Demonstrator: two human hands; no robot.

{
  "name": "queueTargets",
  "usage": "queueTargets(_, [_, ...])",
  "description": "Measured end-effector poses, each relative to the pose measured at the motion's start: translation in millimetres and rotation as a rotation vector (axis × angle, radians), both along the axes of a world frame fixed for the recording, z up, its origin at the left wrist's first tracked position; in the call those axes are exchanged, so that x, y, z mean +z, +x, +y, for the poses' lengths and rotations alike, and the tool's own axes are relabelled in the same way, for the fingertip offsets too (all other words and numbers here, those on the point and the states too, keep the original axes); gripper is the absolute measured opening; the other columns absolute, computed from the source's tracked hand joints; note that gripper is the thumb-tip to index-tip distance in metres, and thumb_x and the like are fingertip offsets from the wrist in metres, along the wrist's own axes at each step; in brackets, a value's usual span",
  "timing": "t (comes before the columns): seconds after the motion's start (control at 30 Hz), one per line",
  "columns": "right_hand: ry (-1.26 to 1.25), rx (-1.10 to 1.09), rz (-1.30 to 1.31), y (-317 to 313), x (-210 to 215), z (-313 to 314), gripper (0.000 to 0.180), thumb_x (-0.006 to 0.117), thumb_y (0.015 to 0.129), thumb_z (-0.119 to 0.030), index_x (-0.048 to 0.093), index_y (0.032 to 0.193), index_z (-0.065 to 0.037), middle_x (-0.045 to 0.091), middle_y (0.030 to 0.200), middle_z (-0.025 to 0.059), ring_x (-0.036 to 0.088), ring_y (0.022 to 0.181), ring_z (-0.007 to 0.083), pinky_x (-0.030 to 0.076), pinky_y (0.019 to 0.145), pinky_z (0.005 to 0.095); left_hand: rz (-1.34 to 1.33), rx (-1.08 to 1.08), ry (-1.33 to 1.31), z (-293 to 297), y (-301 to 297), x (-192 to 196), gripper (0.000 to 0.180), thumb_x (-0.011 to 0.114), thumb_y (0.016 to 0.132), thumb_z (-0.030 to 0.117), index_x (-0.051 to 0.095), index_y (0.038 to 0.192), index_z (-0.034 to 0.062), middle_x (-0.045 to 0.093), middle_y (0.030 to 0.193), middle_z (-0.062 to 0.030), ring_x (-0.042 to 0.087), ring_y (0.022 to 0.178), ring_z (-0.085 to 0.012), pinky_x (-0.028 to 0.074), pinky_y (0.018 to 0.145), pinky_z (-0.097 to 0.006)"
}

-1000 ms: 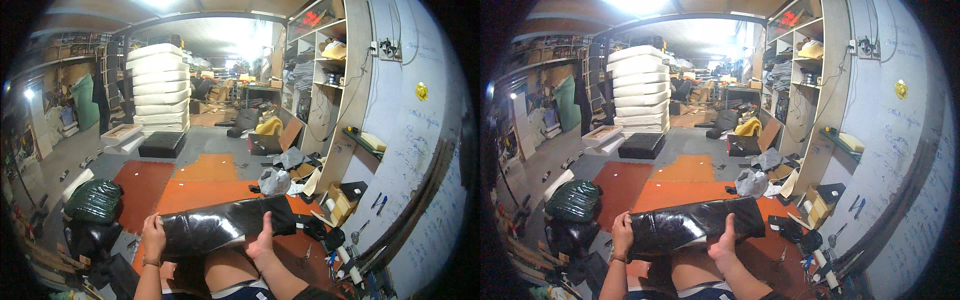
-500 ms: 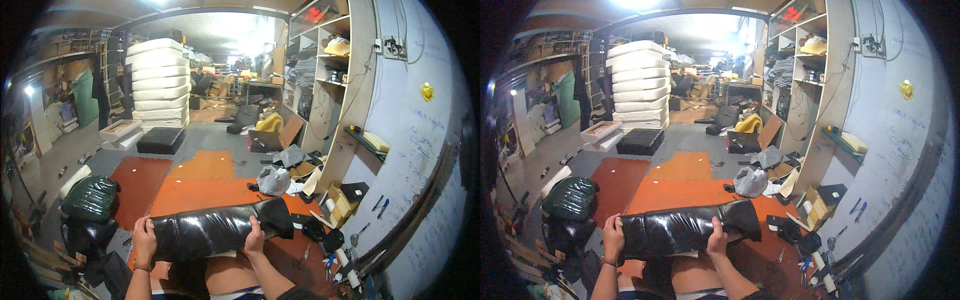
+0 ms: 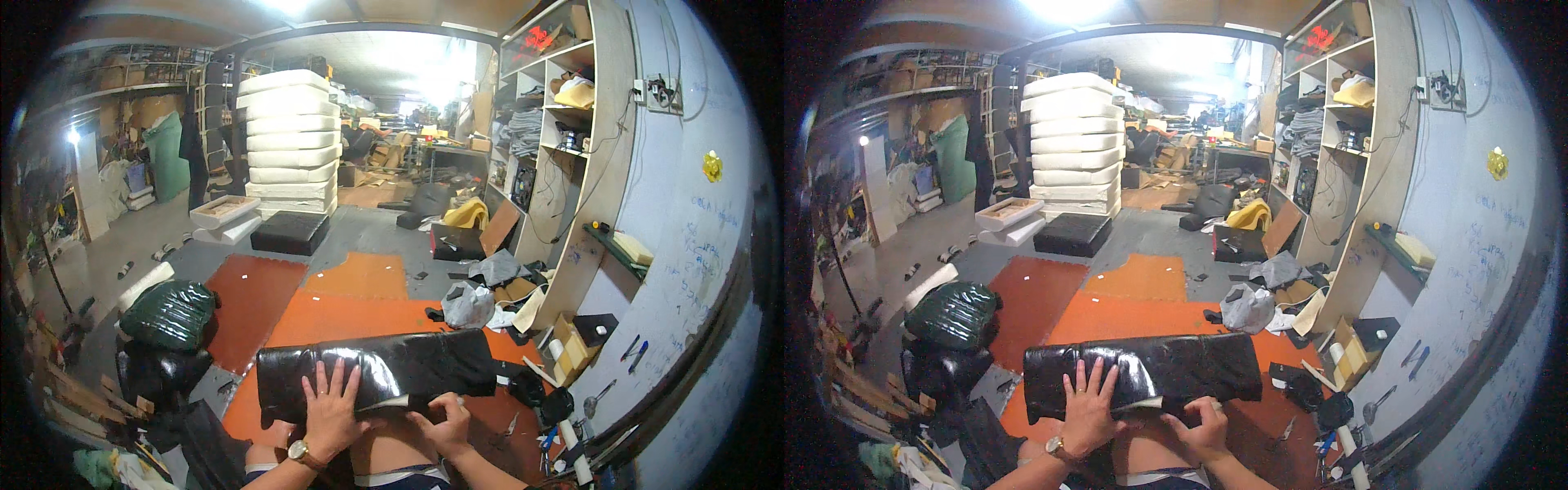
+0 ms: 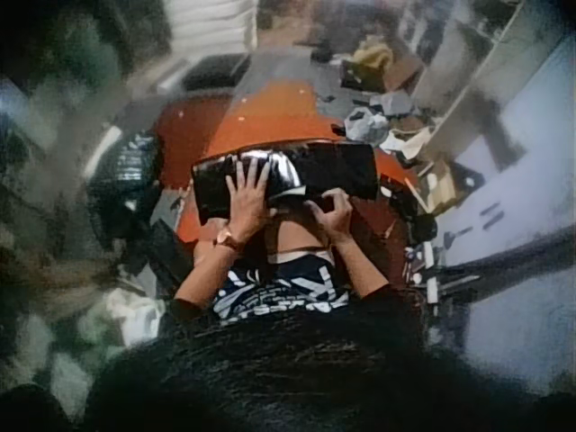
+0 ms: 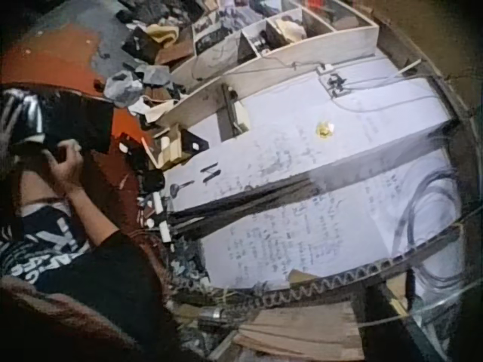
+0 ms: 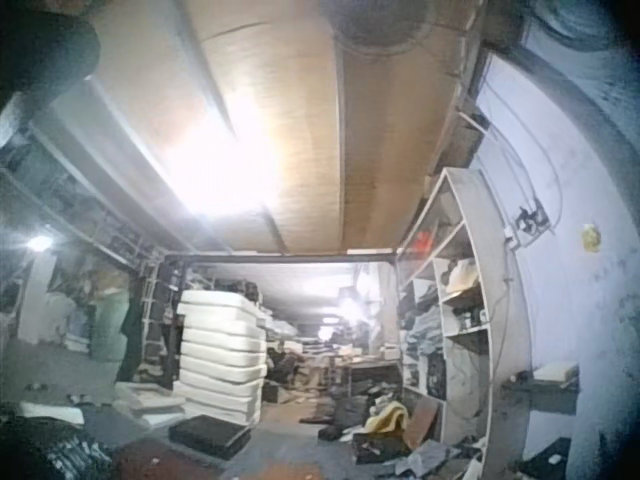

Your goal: The person is reupholstering a rectangular furniture piece by wrapping and securing black vinyl over a foam-covered board. They repeatedly smooth the vinyl, fold edges, and use a staple gun to fasten the material to the underside of the board.

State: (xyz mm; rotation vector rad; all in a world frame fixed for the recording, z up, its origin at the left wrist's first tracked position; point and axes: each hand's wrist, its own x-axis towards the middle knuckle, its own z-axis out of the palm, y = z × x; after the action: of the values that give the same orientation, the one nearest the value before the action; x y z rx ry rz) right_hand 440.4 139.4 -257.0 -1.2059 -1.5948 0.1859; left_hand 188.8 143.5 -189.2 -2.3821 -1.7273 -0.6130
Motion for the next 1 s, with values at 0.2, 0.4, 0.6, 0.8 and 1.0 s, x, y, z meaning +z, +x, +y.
queueTargets(0.2, [0.363,-0.114,-0.535,4.5,39.5,16.0,0.078,0.083,0.078,-0.027,0.053,0.150,-0.023,0.049,0.154,0.0129,0.047,0.138,0.0415,0.041,0.111,0.0594,-0.030,0.002,0.288,9.1,15.2,-16.1,0.080,0.086,0.077,0.032,0.056,0.148,0.0129,0.053,0.148,-0.0166,0.048,0.138,-0.0437,0.037,0.113,-0.064])
queueTargets(0.4, [0.303,0.267,-0.620,-1.4,87.9,60.1,0.053,0.073,0.077,-0.007,0.072,0.129,-0.019,0.064,0.134,0.0093,0.060,0.123,0.0359,0.050,0.104,0.0495,-0.294,-0.119,0.247,12.9,-3.1,35.2,0.032,0.074,0.079,0.008,0.073,0.111,0.0077,0.072,0.108,-0.0107,0.068,0.101,-0.0339,0.058,0.084,-0.045])
queueTargets(0.6, [0.180,0.345,-0.792,-0.2,113.7,52.4,0.047,0.076,0.077,-0.010,0.076,0.123,-0.018,0.071,0.117,0.0062,0.067,0.107,0.0287,0.056,0.088,0.0422,-0.165,-0.106,0.122,1.3,5.0,35.7,0.017,0.064,0.087,0.006,0.072,0.103,0.0068,0.070,0.099,-0.0112,0.068,0.097,-0.0331,0.059,0.079,-0.045])
queueTargets(0.8, [0.158,0.343,-0.725,2.5,77.4,34.6,0.045,0.077,0.075,-0.006,0.075,0.120,-0.011,0.071,0.118,0.0109,0.068,0.109,0.0320,0.057,0.091,0.0443,-0.113,-0.175,0.148,-9.8,15.7,15.8,0.009,0.063,0.088,0.003,0.068,0.095,0.0001,0.067,0.099,-0.0178,0.068,0.098,-0.0358,0.060,0.083,-0.045])
queueTargets(1.0, [-0.097,0.072,-0.500,-41.1,82.2,40.5,0.031,0.060,0.082,0.000,0.072,0.109,-0.005,0.073,0.103,0.0188,0.069,0.102,0.0412,0.055,0.091,0.0514,-0.224,0.021,-0.013,12.3,27.0,26.9,0.009,0.058,0.092,0.002,0.064,0.098,-0.0003,0.066,0.099,-0.0216,0.066,0.098,-0.0410,0.056,0.085,-0.050])
